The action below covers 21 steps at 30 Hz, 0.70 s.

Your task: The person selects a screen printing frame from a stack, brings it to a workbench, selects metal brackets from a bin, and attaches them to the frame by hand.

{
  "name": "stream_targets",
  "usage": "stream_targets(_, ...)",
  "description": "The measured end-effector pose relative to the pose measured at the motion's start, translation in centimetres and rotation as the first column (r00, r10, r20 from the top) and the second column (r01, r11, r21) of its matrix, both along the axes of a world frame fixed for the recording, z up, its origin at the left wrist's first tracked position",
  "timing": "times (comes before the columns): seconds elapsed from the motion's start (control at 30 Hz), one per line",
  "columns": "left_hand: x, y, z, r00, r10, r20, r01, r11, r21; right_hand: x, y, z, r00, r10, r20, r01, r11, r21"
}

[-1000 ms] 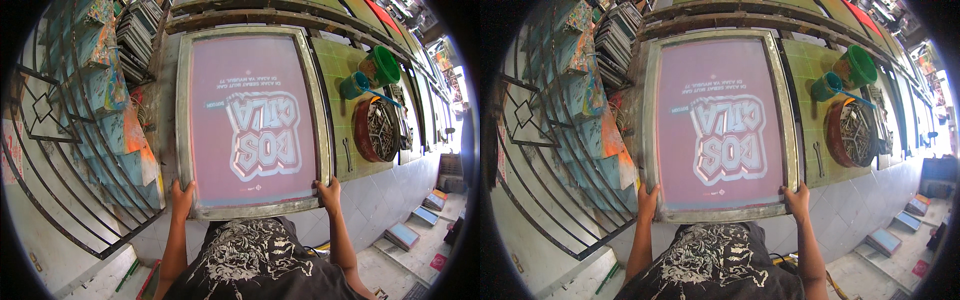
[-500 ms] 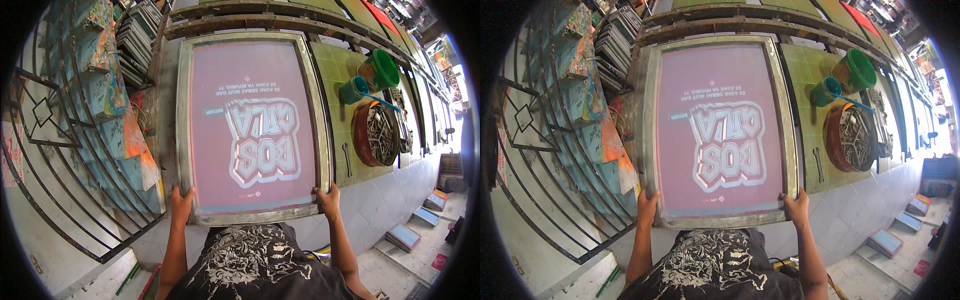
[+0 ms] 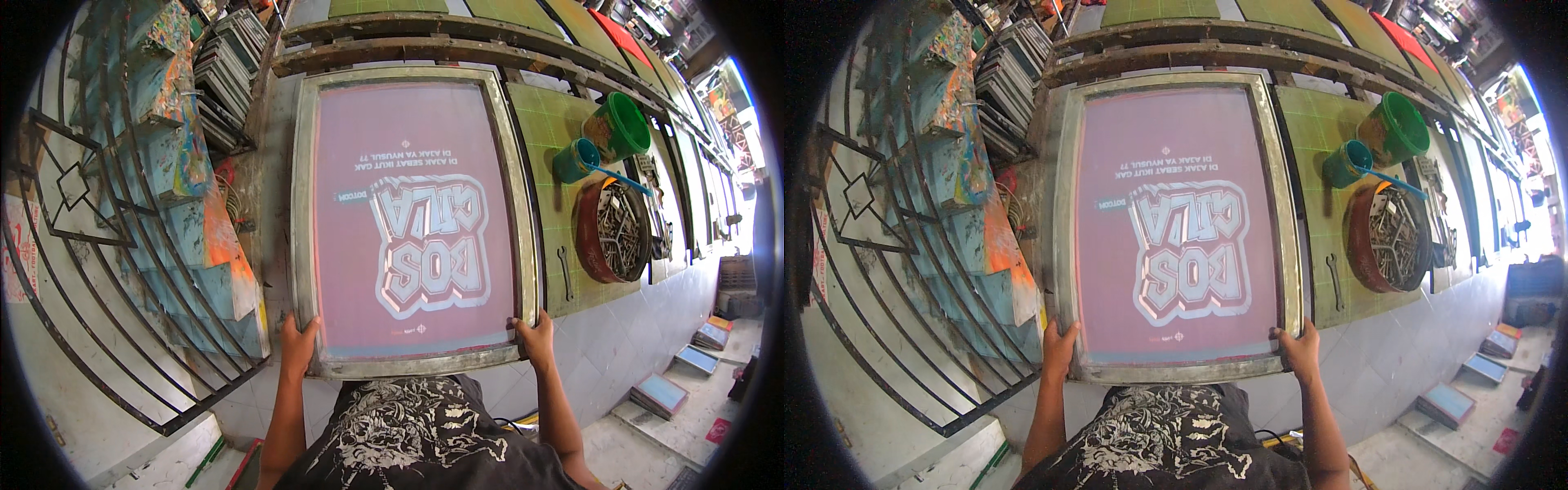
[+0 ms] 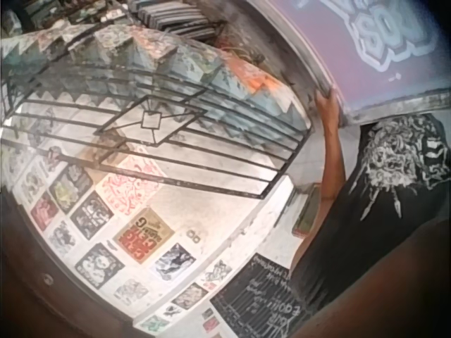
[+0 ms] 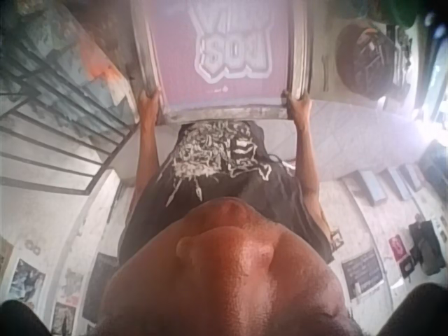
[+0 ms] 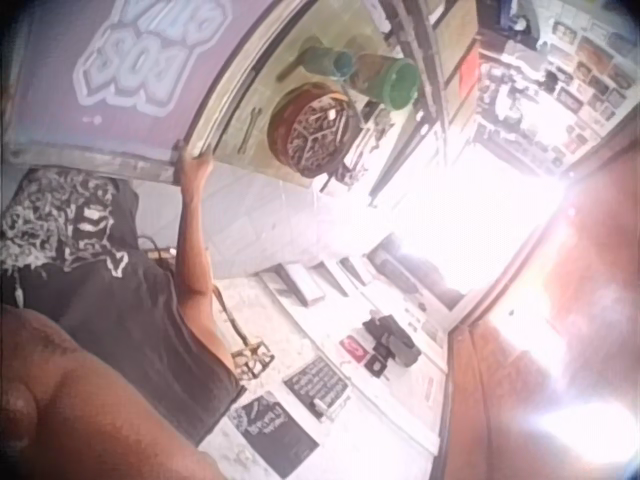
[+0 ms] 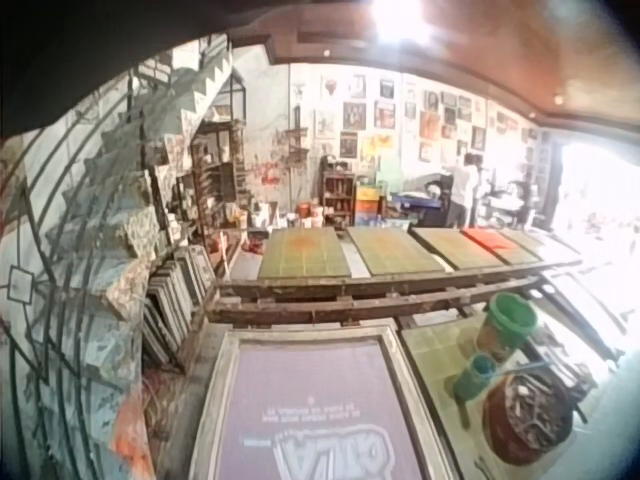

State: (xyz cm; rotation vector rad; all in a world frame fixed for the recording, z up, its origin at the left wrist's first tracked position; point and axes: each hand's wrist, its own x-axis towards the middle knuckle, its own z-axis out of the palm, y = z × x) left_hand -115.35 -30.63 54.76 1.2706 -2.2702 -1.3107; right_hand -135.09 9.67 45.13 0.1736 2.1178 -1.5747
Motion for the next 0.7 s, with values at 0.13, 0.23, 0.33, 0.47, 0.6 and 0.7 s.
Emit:
stream_targets(0.13,0.3,-0.4,0.0,1.0,0.012,0.014,-0.013,0.996,0.085,0.3,0.6,-1.5,0.999,-0.025,-0.044,0.021,0.996,-0.091)
stream_targets(0.23,0.9,-1.0,0.1,0.998,0.045,-0.049,-0.031,0.968,0.25,-0.1,1.5,-1.4,0.991,-0.003,0.132,0.032,0.976,-0.215)
stream_targets(0.33,2.5,-2.2,-0.6,0.993,0.051,-0.11,-0.011,0.943,0.334,-0.4,2.5,-1.7,0.978,0.079,0.192,-0.031,0.969,-0.243)
stream_targets(0.47,5.4,-2.9,-2.1,0.985,0.058,-0.163,0.027,0.877,0.48,-0.5,3.5,-4.1,0.991,0.066,0.118,-0.037,0.972,-0.231)
stream_targets(0.6,7.4,-2.6,-3.8,0.972,0.082,-0.221,0.051,0.842,0.537,-0.4,2.7,-4.0,0.979,0.032,0.204,0.021,0.967,-0.253)
stream_targets(0.7,7.5,-2.6,-3.8,0.976,0.069,-0.207,0.045,0.864,0.502,0.2,3.2,-5.1,0.98,0.003,0.201,0.047,0.969,-0.244)
